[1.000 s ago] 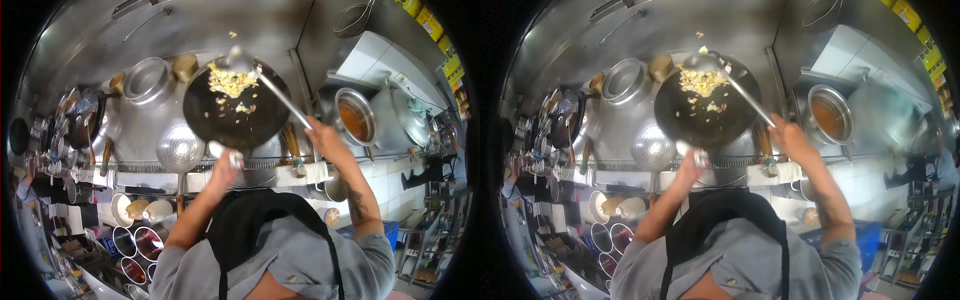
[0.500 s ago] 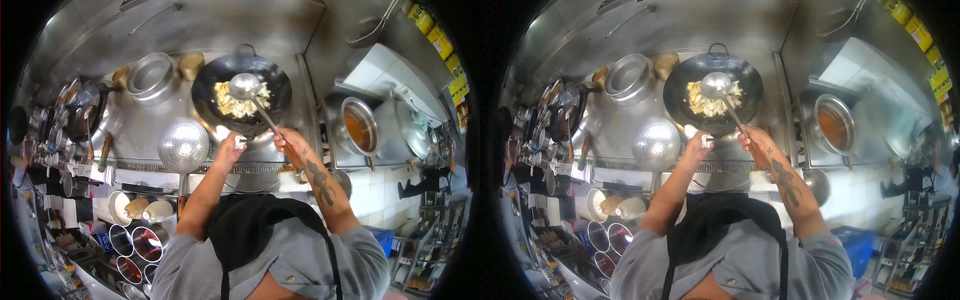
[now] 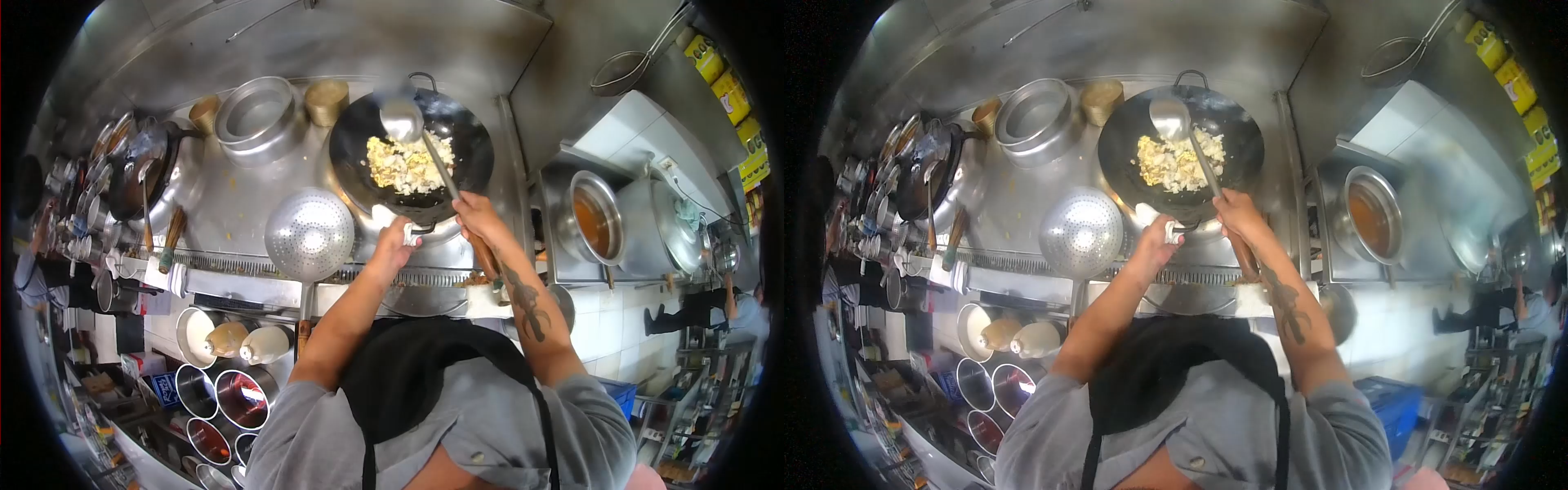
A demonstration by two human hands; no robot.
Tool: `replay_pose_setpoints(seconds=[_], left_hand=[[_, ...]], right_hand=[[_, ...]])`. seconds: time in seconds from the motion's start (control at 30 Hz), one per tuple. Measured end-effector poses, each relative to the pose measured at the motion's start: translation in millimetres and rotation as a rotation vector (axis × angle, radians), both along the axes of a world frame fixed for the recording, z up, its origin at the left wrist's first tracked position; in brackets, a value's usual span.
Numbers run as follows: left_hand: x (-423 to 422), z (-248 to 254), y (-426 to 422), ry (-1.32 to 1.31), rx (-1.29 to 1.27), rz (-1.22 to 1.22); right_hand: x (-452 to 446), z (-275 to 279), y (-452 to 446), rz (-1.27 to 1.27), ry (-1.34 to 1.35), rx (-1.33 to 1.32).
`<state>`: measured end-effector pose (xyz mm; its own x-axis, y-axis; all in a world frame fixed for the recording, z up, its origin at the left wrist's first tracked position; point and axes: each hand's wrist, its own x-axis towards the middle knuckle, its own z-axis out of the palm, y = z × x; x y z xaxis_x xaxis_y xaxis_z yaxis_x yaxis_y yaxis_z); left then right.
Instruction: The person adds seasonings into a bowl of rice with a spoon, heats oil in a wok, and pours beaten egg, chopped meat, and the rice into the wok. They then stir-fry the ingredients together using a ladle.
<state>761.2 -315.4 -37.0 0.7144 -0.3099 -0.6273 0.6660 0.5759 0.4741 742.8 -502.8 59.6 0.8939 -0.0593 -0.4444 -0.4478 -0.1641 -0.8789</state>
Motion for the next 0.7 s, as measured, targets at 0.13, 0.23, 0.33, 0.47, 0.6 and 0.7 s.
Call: replay_pose_setpoints(seconds=[0.13,0.23,0.33,0.47,0.6,0.7], left_hand=[[6,1,-1,0.029,-0.020,-0.025],[5,-5,4,0.053,-0.096,-0.072],[5,18,14,0.081,-0.232,-0.086],[11,-15,4,0.042,-0.160,-0.106],[17,-25,3,0.073,-0.121,-0.141],[14,-15,5,0.071,-0.137,-0.125]], right_hand=[[-35,26,6,-0.055,0.074,0.216],[-30,-5,-20,-0.084,0.151,0.154],[-10,-18,-44,-0.069,-0.036,-0.192],[5,-28,-43,-0.128,-0.269,-0.479],[16,-47,-12,0.043,-0.182,-0.391],[-29,-16,-2,0.288,-0.214,-0.578]])
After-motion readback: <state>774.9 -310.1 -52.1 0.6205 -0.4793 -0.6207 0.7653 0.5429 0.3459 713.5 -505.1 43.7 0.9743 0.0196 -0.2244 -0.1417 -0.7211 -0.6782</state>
